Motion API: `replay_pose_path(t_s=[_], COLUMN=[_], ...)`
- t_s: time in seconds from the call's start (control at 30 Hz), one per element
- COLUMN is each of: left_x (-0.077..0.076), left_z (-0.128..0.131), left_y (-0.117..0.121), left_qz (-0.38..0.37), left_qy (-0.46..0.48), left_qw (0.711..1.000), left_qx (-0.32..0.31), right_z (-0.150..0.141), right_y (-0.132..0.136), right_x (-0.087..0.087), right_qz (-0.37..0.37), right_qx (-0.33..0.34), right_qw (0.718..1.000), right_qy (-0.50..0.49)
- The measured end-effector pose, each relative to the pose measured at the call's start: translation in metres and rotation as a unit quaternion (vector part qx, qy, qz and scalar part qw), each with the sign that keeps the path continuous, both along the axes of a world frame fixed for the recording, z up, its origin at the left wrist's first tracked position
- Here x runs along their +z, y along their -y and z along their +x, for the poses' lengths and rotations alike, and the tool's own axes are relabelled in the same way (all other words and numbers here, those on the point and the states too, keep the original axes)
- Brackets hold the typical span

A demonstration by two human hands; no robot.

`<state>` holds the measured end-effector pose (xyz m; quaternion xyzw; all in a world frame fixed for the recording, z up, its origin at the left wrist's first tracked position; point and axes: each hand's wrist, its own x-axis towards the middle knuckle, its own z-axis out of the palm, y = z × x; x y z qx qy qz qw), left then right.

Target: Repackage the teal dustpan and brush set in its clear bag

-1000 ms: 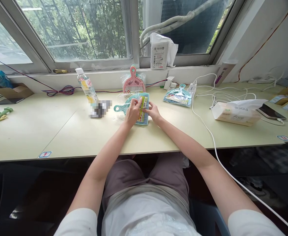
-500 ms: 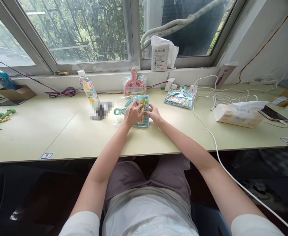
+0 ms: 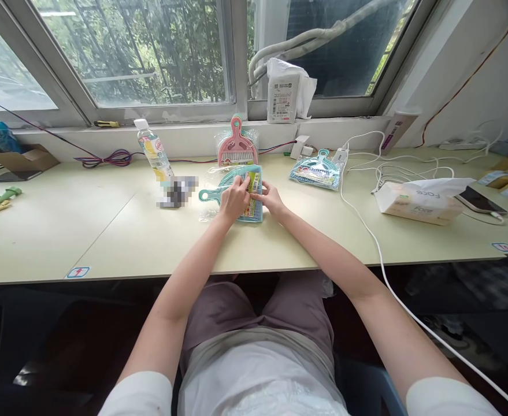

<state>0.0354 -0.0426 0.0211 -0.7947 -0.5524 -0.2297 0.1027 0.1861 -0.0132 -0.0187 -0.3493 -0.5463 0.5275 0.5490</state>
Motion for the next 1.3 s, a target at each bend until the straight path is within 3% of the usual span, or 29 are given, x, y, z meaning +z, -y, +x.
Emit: replay_pose_path(t_s=[0.23, 0.47, 0.87, 1.3], left_x=[0.0051, 0.0089, 0.0064, 0.0045], left_z=[0.0052, 0.0073, 0.0081, 0.0046], left_y=[0.0023, 0.0067, 0.0058, 0.0027], left_qz=[-0.062, -0.077, -0.063, -0.044], left_qy=[-0.047, -0.086, -0.094, -0.041], left_qw=[0.996, 0.992, 0.991, 0.996], left_qx=[0.033, 0.056, 0.068, 0.066], right_z=[-0.0022, -0.0018, -0.0021, -0.0004], right_y=[0.0002, 0.0002, -0.0012, -0.003], right_x=[-0.0008, -0.0022, -0.0032, -0.0014], right_qz=[-0.032, -0.043, -0.049, -0.062], right_qx=[-0.01, -0.005, -0.011, -0.021], right_qw=[0.999, 0.999, 0.999, 0.998], right_qy=[-0.007, -0.008, -0.01, -0.022])
